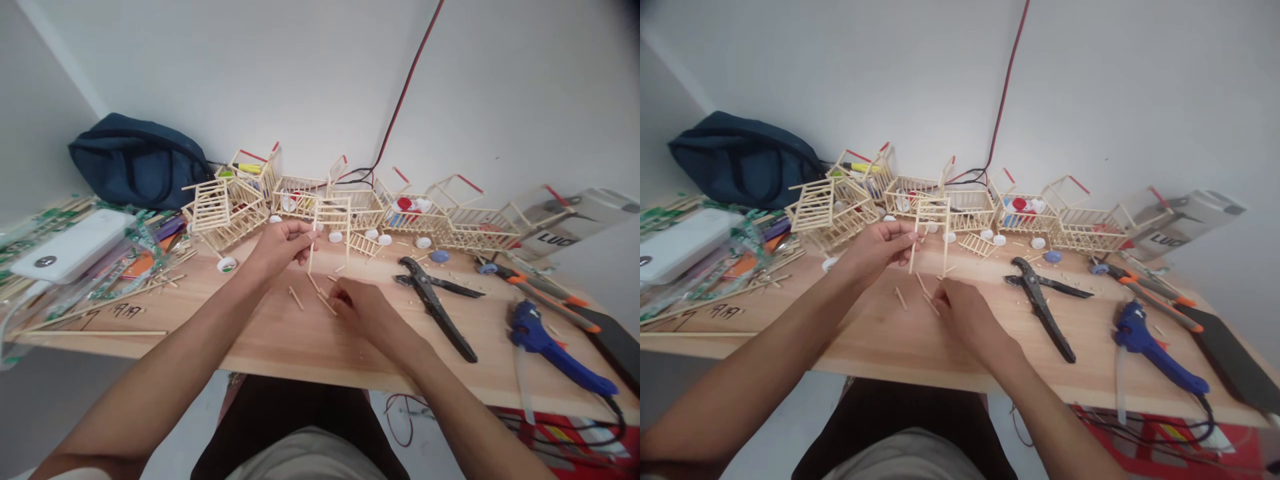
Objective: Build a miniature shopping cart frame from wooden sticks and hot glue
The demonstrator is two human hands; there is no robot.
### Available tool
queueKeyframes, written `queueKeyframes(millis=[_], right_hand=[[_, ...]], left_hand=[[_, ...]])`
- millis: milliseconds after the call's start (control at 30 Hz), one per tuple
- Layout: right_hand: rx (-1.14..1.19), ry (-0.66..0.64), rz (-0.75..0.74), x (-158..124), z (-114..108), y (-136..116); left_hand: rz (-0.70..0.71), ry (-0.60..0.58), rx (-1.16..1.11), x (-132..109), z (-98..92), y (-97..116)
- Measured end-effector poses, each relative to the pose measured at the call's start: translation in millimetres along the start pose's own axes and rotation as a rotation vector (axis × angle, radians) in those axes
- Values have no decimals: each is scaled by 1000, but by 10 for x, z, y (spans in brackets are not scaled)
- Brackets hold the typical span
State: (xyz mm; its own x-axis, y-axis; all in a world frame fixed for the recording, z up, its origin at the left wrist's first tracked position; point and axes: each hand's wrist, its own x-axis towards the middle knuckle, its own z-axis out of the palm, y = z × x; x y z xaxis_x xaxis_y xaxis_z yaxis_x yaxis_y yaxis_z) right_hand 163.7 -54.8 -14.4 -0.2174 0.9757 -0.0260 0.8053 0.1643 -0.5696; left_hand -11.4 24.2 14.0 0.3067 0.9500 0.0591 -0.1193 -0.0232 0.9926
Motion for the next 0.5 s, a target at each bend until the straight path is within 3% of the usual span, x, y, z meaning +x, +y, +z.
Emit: queueKeyframes(millis=[200, 500], right_hand=[[-77, 150, 21, 207, -173, 180], [-18, -20, -35, 404, -209, 398]], left_hand=[[3, 15, -6, -2, 2, -4], [-33, 29, -22, -24, 39, 45]])
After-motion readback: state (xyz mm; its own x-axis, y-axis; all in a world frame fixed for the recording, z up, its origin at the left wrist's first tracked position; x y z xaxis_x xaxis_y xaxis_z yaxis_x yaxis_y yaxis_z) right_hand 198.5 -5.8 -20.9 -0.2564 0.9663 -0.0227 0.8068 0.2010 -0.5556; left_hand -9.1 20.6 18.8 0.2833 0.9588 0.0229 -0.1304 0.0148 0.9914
